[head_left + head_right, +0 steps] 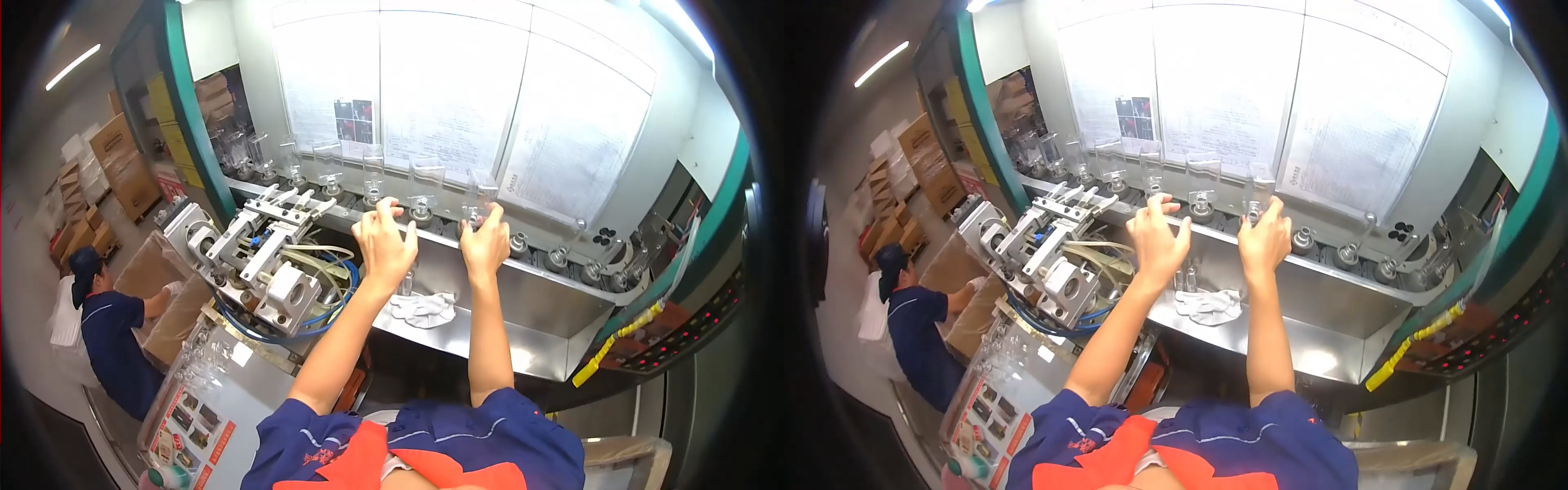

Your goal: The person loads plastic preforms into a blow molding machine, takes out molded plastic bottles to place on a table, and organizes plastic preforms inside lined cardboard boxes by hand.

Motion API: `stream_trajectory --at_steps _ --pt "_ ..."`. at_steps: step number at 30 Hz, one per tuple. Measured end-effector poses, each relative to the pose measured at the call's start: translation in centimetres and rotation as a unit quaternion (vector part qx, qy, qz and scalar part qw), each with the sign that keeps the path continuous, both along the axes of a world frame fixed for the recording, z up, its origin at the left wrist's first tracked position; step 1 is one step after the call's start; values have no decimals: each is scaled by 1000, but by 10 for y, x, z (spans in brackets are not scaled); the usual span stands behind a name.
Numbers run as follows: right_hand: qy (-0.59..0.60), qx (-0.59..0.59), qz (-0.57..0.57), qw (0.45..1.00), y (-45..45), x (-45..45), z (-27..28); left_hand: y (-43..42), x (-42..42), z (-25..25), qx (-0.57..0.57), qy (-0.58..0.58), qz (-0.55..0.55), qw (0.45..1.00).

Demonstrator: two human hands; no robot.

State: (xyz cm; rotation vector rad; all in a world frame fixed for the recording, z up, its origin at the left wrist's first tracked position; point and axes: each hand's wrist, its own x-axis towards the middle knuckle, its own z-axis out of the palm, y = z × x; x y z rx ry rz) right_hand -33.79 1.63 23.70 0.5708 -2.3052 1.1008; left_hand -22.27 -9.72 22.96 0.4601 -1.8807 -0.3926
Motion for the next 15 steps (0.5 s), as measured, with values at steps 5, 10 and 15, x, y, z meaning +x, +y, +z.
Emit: stream_trajectory --at_steps 5,10,15 --pt "98 -172 40 979 -1 -9 -7 -15 -38 -11 87 -34 27 995" --pt "60 -269 119 954 13 2 -3 -16 -56 -8 123 -38 -11 992" --pt "-2 -360 192 913 23 11 -14 -11 -65 -8 152 -1 12 988"
